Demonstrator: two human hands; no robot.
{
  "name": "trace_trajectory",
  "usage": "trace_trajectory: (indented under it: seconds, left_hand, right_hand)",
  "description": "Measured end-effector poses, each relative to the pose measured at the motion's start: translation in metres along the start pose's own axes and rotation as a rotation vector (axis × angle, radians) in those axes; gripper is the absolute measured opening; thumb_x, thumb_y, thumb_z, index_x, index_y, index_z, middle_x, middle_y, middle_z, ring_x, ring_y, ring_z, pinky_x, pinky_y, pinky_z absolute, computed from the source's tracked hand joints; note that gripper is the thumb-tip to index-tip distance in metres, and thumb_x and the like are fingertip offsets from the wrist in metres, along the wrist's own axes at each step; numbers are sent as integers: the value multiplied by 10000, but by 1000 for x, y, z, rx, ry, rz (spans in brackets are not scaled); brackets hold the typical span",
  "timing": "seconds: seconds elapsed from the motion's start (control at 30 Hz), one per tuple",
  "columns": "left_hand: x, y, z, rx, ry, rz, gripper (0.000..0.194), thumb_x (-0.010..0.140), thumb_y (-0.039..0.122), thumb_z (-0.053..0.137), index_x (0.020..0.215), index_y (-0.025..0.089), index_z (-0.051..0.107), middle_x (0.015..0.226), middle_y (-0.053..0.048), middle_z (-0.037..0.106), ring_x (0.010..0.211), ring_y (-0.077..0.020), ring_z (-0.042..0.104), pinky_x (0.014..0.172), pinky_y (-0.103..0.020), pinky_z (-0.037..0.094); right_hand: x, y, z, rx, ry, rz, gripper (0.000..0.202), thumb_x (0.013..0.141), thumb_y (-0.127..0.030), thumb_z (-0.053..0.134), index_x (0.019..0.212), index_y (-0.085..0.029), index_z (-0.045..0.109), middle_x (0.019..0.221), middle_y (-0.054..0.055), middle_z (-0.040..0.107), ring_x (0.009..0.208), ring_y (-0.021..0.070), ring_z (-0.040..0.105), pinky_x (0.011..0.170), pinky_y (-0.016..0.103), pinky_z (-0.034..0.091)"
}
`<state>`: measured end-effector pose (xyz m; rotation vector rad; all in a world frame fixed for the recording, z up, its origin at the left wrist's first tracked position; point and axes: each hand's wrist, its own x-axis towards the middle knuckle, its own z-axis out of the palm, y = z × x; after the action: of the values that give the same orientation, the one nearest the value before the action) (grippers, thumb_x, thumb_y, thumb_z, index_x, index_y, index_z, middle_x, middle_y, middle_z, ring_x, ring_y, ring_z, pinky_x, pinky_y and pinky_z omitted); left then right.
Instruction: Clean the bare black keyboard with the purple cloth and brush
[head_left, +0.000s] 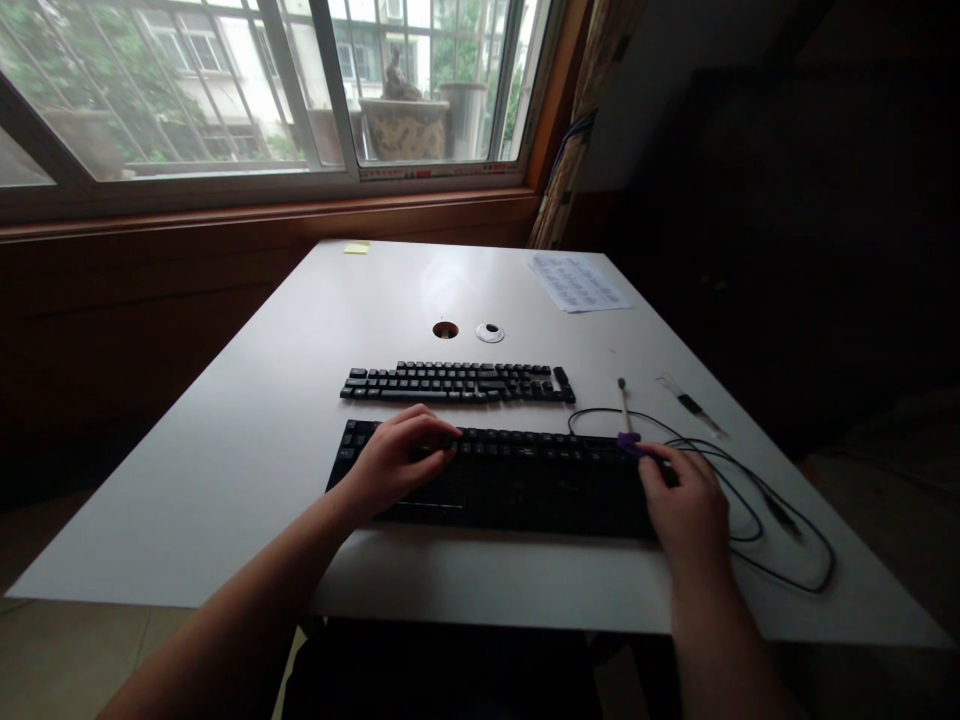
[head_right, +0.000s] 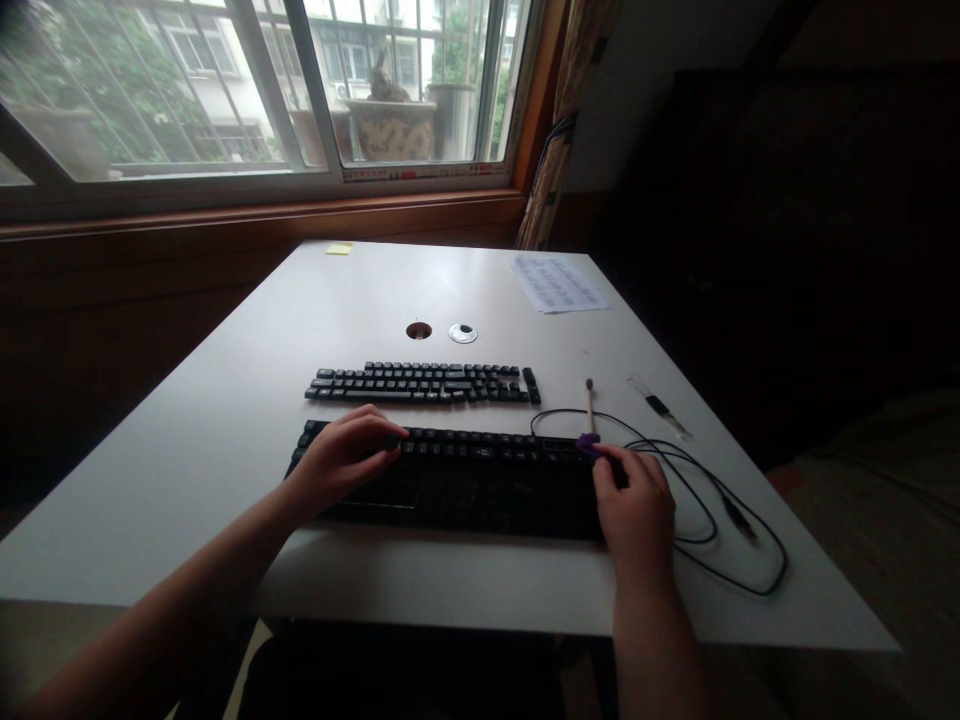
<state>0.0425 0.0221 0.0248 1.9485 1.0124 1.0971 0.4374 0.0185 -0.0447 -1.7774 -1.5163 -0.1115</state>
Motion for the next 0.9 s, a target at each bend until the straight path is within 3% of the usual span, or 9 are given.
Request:
trace_trajectory:
  seconds: [0.33,0.47,0.7,0.8,0.9]
  left_hand:
    - [-6,-4,-1,-189,27,-140,222,963,301,694,1148,180,676,1044,-95,751,955,-210,723,869,-340,587]
    - [-5,-1,-10,-255,68,-155,250,963,315,703,1165,177,655,1076,-103,780,976,-215,750,905,-352,597]
    - [-16,-5,-45,-29,36,-118,184,939,299,728,1089,193,709,1163,-112,760,1051,-243,731,936,-391,596]
    - [-27,-12,-56,220,44,-17,142,906,293,759,1026,217,769,1077,-88,716,990,-224,690,876,-358,589]
    - [-38,-20,-61,343,18,-8,152,918,279,737,1060,244,781,990,-59,692,898,-200,669,802,-328,584]
  right_hand:
    - [0,1,1,12,2,11,282,842,-357,542,964,-211,750,949,87,659,882,252,597,851,397,485]
    - [1,0,0,20,-1,11,281,846,-358,542,965,-208,748,940,85,655,880,254,596,852,398,486]
    - [0,0,1,27,0,6,286,846,-355,541,970,-206,751,947,86,654,881,251,600,847,394,488]
    - [0,1,2,28,-3,14,292,851,-361,537,976,-208,752,967,87,657,886,249,604,859,396,490]
    - [0,1,2,31,-6,19,292,847,-363,541,979,-212,754,958,83,653,886,250,609,868,398,488]
